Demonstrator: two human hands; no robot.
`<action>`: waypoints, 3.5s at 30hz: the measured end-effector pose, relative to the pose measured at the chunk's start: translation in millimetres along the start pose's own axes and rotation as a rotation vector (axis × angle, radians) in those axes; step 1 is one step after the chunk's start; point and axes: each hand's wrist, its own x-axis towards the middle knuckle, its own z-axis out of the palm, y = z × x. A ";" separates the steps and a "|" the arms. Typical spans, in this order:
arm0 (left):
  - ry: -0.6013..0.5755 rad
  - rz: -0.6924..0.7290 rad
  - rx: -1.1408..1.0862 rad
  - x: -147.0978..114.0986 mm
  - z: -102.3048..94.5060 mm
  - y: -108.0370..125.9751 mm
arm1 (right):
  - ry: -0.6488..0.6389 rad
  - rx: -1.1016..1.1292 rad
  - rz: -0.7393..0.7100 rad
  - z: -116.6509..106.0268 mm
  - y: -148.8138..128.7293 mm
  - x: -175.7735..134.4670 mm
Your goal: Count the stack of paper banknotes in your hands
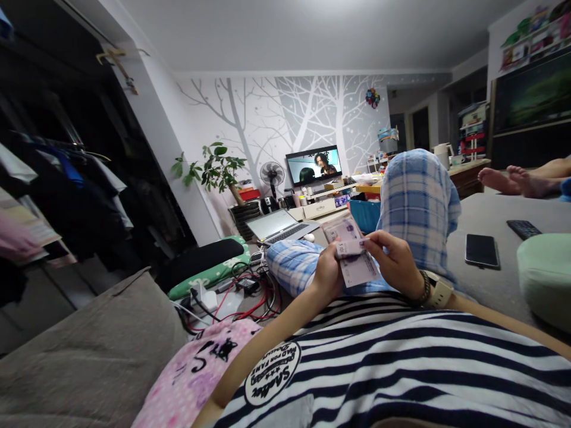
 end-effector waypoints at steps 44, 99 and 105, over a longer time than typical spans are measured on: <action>0.064 0.027 0.026 0.5 -8.4 -10.0 | 0.036 0.216 0.308 9.7 25.4 3.9; 0.017 -0.058 -0.055 2.2 -2.7 -7.0 | -0.059 0.225 0.119 1.0 4.9 -6.2; 0.073 -0.013 -0.017 2.8 -6.5 -9.0 | 0.088 0.192 0.248 5.0 17.4 -0.7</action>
